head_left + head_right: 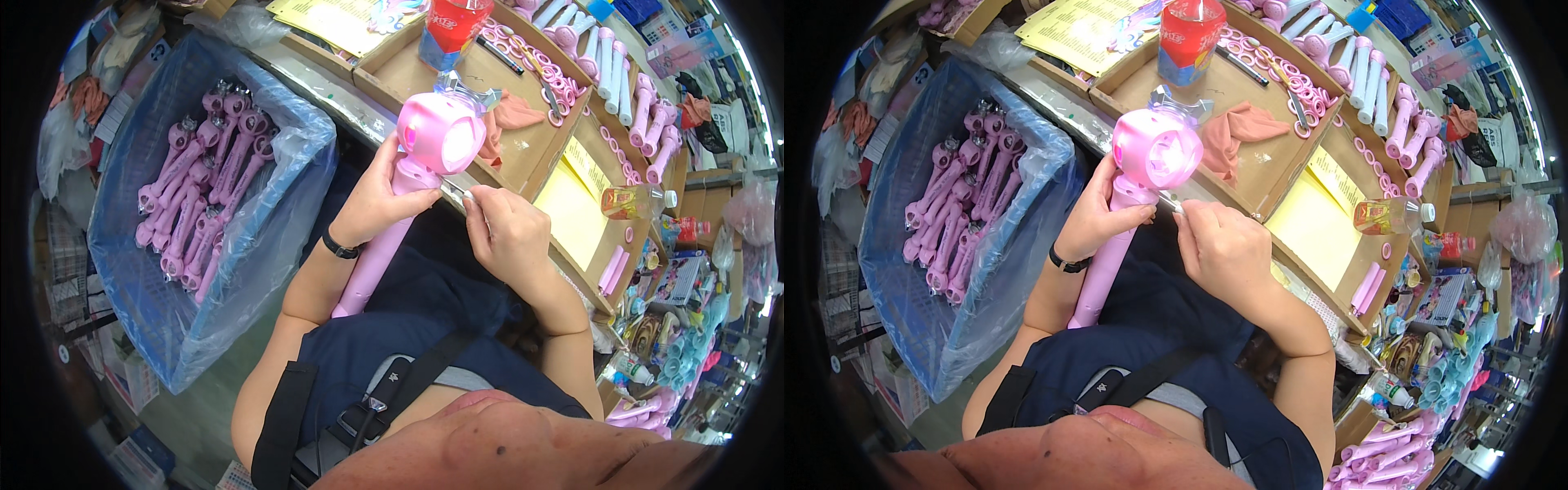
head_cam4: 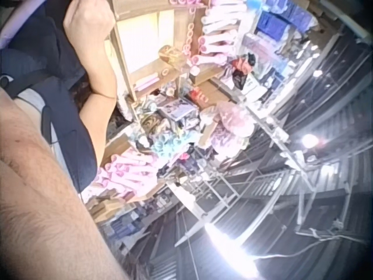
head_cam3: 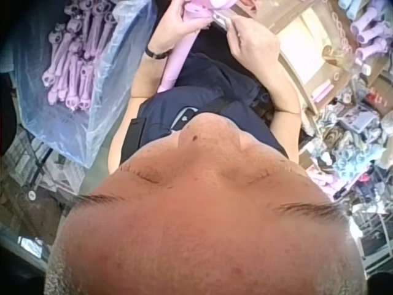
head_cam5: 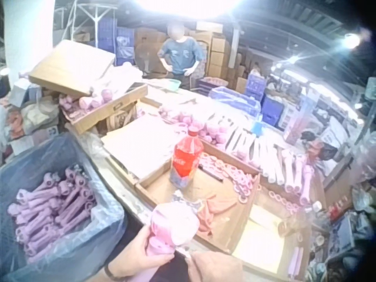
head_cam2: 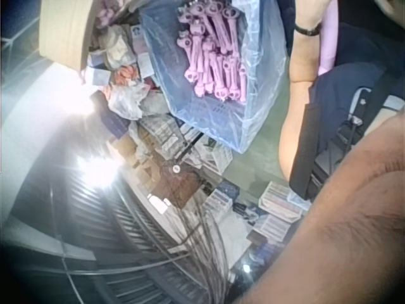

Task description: The person picks up pink plastic batons from a bin, wipes them with a cloth, and uses a small metal tool to adjust or tighten parts on the baton head. They then place the finished batons on a nearby tray.

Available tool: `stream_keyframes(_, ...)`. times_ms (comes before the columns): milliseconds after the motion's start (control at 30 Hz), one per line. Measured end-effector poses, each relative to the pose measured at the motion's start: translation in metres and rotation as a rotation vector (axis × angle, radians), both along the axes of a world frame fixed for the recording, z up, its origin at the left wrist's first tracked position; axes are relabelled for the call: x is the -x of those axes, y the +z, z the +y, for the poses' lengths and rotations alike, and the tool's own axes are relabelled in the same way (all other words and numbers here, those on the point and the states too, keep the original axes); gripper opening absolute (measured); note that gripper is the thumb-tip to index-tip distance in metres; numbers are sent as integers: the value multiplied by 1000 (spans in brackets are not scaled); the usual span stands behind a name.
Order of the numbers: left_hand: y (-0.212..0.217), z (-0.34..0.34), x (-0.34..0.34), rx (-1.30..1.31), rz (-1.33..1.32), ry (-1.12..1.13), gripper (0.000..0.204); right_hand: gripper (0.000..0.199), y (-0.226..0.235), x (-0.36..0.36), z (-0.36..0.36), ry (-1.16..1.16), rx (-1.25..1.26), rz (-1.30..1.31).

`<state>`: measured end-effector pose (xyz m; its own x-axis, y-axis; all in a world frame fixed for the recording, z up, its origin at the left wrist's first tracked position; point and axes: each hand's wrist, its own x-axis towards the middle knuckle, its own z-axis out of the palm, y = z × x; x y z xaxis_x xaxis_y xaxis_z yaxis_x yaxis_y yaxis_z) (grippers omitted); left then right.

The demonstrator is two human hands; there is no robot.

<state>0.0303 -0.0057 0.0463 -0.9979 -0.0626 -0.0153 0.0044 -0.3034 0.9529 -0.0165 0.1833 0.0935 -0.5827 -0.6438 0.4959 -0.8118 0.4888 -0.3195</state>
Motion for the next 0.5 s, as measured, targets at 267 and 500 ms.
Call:
stream_keyframes(267, -2, 4, -2, 105, 105, 16, 87, 10, 2, -4, 2, -28, -42, 35)
stream_keyframes(500, -1, 4, -6, 138, 171, -17, 95, 10, 4, -10, 4, -23, -26, 46)
